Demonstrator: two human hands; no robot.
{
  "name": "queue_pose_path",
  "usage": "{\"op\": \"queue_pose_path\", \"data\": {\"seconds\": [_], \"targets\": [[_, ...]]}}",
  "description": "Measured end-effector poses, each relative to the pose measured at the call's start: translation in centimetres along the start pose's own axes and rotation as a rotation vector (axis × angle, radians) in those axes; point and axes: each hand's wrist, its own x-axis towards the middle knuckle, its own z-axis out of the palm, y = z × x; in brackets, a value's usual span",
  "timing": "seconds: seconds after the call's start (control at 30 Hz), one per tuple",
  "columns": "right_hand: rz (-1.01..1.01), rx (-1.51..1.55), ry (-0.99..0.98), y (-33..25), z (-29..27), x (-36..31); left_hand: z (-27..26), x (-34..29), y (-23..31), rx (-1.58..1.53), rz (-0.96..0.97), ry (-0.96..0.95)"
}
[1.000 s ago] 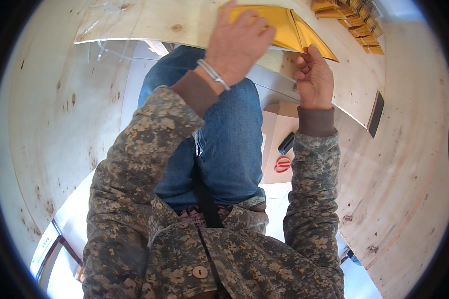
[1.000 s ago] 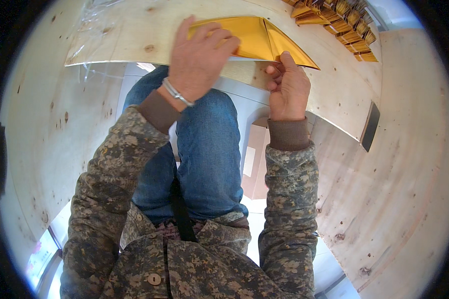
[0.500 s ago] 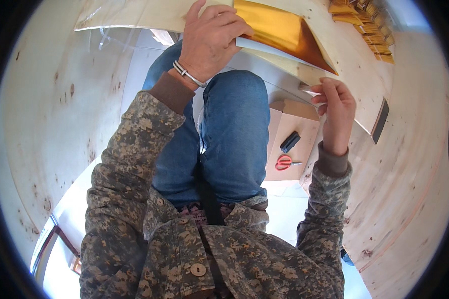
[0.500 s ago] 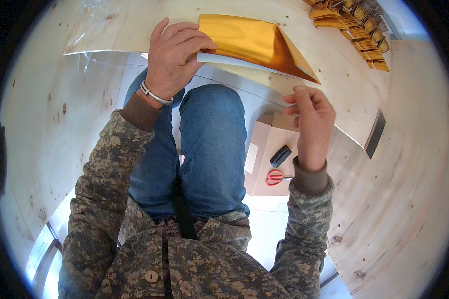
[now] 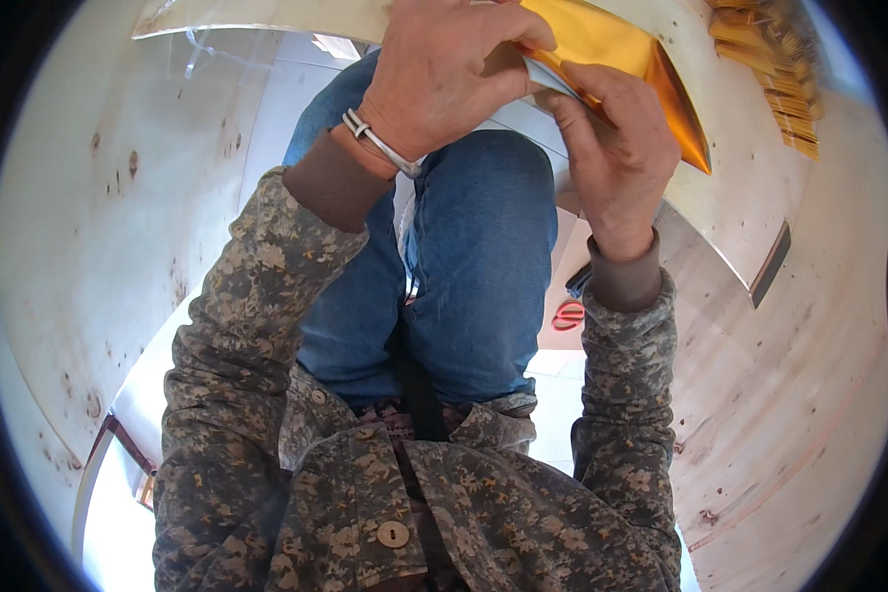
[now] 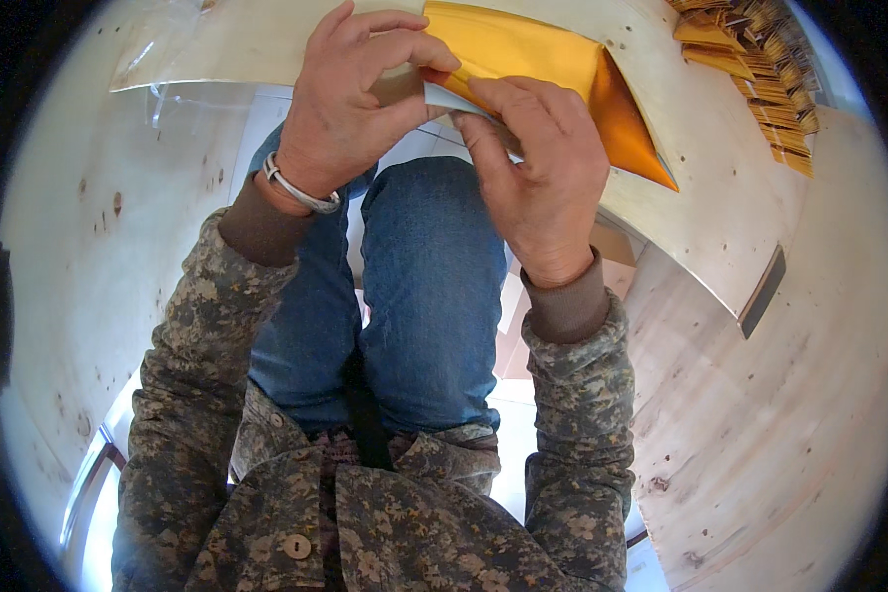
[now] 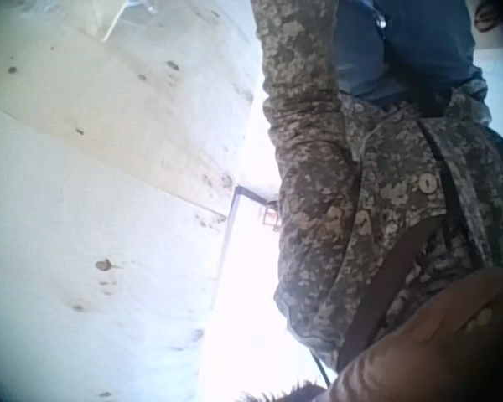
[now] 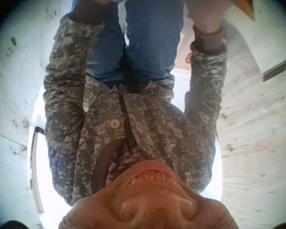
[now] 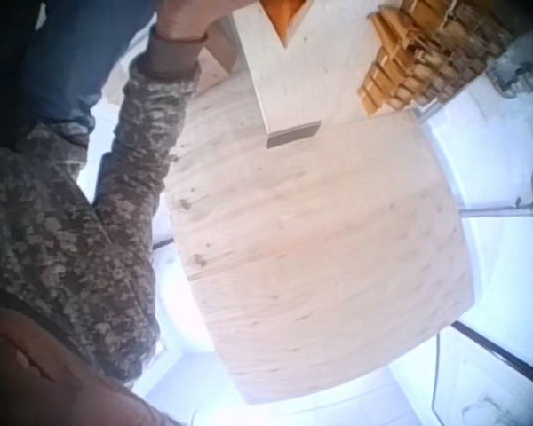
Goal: The person folds a single sheet of gold foil on a low wooden table. They smooth the sheet, fold it in half lengthwise, then fold the edges inward to form a narrow packet, and finally fold it in half again to create a compact folded piece.
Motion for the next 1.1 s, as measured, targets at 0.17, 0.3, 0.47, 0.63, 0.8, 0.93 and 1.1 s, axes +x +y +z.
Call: {"op": "queue_pose_path", "data": {"seconds": [0.17, 0.3, 0.47, 0.63, 0.8, 0.93, 1.1], "targets": [[0.378, 0.382, 0.045, 0.0, 0.5, -0.1, -0.5, 0.9, 0.0, -0.147, -0.043, -0.079], [0.457, 0.445, 0.032, -0.1, 0.0, 0.9, -0.1, 1.3, 0.4, -0.12, -0.088, 0.065], [0.537, 0.448, 0.014, -0.5, -0.1, 1.5, 0.0, 2.0, 0.7, -0.176, -0.161, 0.057], [0.572, 0.414, -0.008, -0.6, -0.4, 1.9, 0.1, 2.7, 0.9, -0.185, -0.191, 0.032], [0.57, 0.491, -0.004, -0.5, -0.2, 2.0, 0.2, 2.7, 0.5, -0.248, -0.277, -0.058], [0.607, 0.552, 0.019, -0.7, -0.3, 2.1, 0.2, 2.6, 0.6, -0.185, -0.273, -0.086], [0.652, 0.493, 0.006, -0.8, -0.5, 2.4, 0.2, 2.7, 0.6, -0.168, -0.248, -0.097]]}}
